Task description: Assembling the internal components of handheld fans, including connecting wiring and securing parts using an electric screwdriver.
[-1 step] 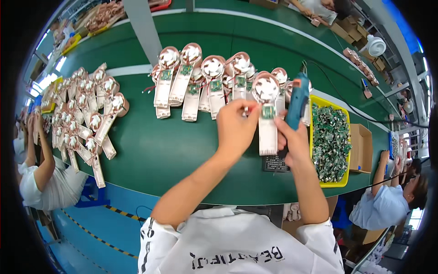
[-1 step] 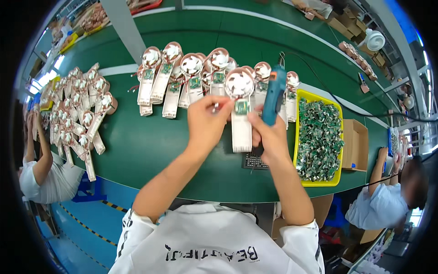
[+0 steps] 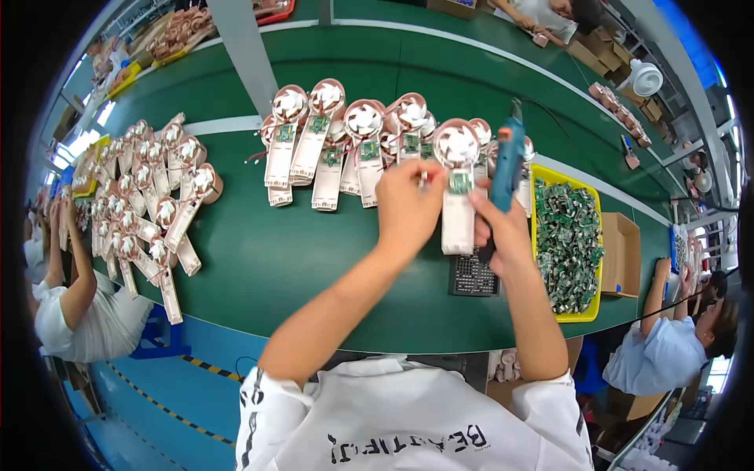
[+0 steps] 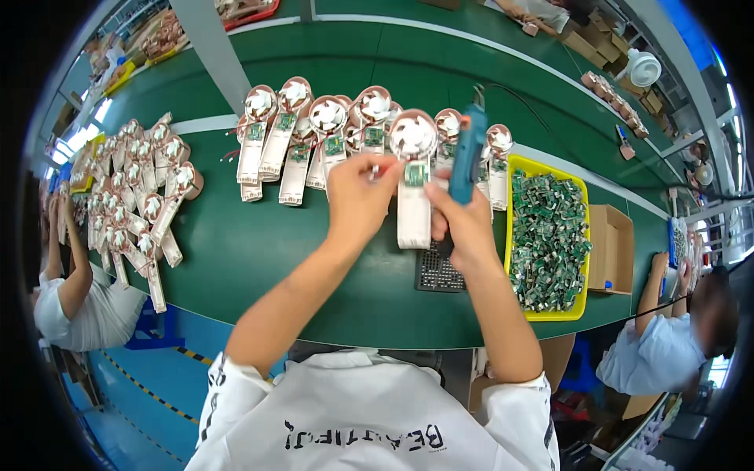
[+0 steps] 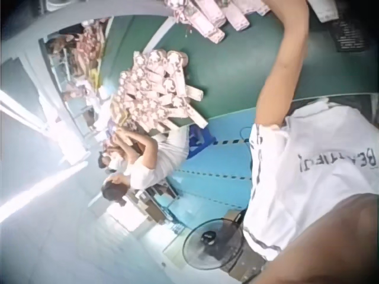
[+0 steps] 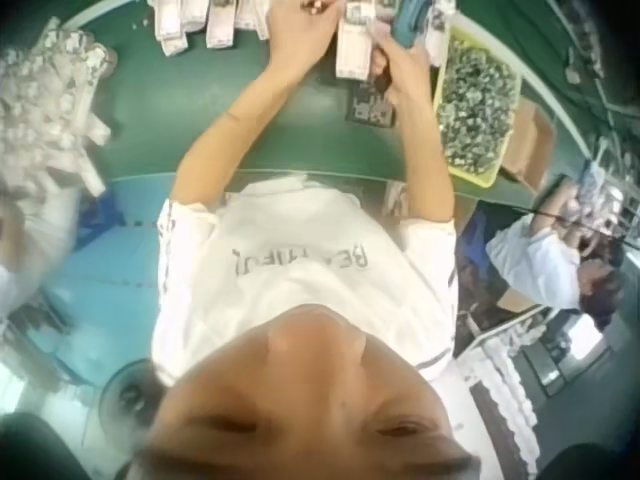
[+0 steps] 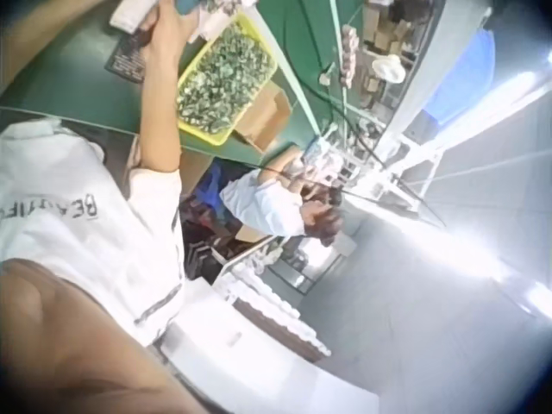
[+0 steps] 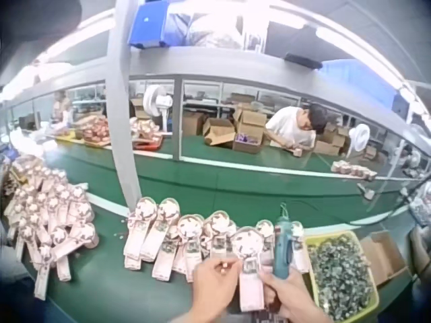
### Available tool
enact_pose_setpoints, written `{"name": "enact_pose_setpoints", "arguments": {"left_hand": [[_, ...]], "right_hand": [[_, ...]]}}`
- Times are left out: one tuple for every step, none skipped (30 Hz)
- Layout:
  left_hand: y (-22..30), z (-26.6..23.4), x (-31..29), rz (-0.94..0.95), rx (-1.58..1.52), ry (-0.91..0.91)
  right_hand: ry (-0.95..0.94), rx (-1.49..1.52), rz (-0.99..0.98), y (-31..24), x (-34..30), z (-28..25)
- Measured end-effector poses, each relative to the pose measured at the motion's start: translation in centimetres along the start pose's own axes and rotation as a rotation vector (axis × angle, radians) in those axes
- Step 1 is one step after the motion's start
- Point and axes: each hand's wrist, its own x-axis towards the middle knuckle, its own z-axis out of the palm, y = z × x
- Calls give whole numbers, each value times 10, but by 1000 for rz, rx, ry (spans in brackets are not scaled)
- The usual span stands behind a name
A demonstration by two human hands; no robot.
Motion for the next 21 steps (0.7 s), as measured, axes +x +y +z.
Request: {"name": "enact_pose_setpoints", "arguments": {"left_hand": [[3,8,18,56,147,2],[0,18,33,36,123,17],[0,22,44,60,173,33],[0,22,55,83,226,60],[-5,19,61,173,274,97],[-11,20,69,176,367,85],[-19,18,74,163,475,89],[-25,24,73,186,515,174],[-38,33,77,315,479,245],[-41,38,78,290,456,161],[-42,40,76,350,537,125],[-47,39,79,344,558,50],[-40,35,73,291,564,53],[-25,29,67,240,566,62],[-11,16,61,242,564,7],[3,4,53,250,552,-62],[16,-17,43,306,504,-133],[18,-40,35,349,495,-69],[18,-63,27,396,475,-11],[19,-92,19,384,482,100],[22,-126,11,370,493,213]], "right_hand": [[65,-15,24,-9,10,2],[95,-59,-25,-10,19,-2],[131,-70,-70,-13,21,-2],[156,-83,-114,-15,25,1],[176,-6,-118,-20,18,8],[189,22,-171,-20,14,7],[182,52,-207,-16,10,4],[227,-31,-213,-18,2,3],[238,-60,-196,-12,1,-10],[210,-33,-199,-12,-11,-13],[255,16,-217,-5,-16,-15],[210,27,-238,9,-18,-26],[206,13,-206,12,-26,-28],[226,5,-159,12,-34,-21],[205,12,-149,16,-40,-20],[201,20,-145,17,-47,-22],[188,20,-147,21,-52,-23],[177,23,-144,23,-58,-23],[177,23,-147,23,-64,-23],[197,26,-132,22,-71,-21],[185,34,-139,22,-76,-23]]}}
